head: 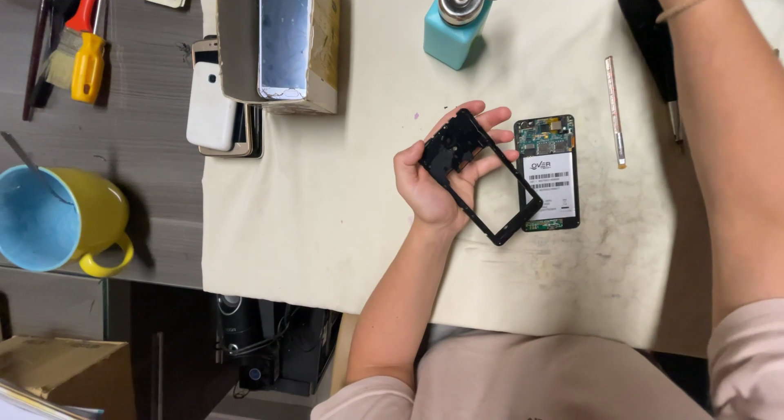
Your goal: Cleaning the exterior frame of a mobile phone using a brush and cleaning solution to remove residue.
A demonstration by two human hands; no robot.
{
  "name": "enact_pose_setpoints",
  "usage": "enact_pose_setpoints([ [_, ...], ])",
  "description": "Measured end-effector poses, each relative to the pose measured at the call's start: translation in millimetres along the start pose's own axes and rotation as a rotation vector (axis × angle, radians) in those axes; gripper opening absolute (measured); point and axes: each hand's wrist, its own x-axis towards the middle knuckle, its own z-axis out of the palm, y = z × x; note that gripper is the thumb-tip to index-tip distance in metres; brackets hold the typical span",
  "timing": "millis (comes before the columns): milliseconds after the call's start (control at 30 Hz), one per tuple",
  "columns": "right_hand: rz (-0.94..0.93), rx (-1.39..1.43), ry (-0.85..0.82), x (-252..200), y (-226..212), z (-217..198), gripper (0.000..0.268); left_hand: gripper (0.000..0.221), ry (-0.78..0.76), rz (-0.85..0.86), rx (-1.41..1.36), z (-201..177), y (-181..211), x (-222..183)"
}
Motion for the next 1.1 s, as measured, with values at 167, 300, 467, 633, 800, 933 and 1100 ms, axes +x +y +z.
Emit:
enact_pose_setpoints([
  [167, -0.005, 0.005, 0.032, 6.9, -7.2, -11.5, 0.02, 0.082, -0.027, -0.037, -0.045, -4.8, -4.0, 2.8],
  [300, 0.007, 0.035, 0.04, 5.0, -10.7, -13.4, 0.021, 0.084, -0.045, -0.058, -0.071, -12.0, -7.3, 3.3],
  [467, 0.046, 0.032, -0.016, -3.7, -92.1, 5.2, 0.036, 0.07, -0.065, -0.043, -0.195, 16.1, -2.0, 5.9],
  [633, 0.133, 0.055, -0.306, -36.3, -183.8, 18.1, 0.044, 0.07, -0.251, 0.0, -0.235, 66.7, 0.2, 9.0],
  [800, -0.04, -0.14, -0.387, -41.2, -209.6, 18.1, 0.03, 0.086, -0.248, 0.024, 0.068, 116.9, 0.5, 8.5],
  [933, -0.186, -0.332, -0.477, -41.2, -228.5, 16.6, 0.034, 0.087, -0.332, 0.082, 0.044, 123.7, -13.1, 15.6],
  [1100, -0.29, -0.369, -0.369, -40.0, -219.0, 12.5, 0.038, 0.078, -0.388, 0.111, 0.113, 126.3, -7.4, 10.4],
])
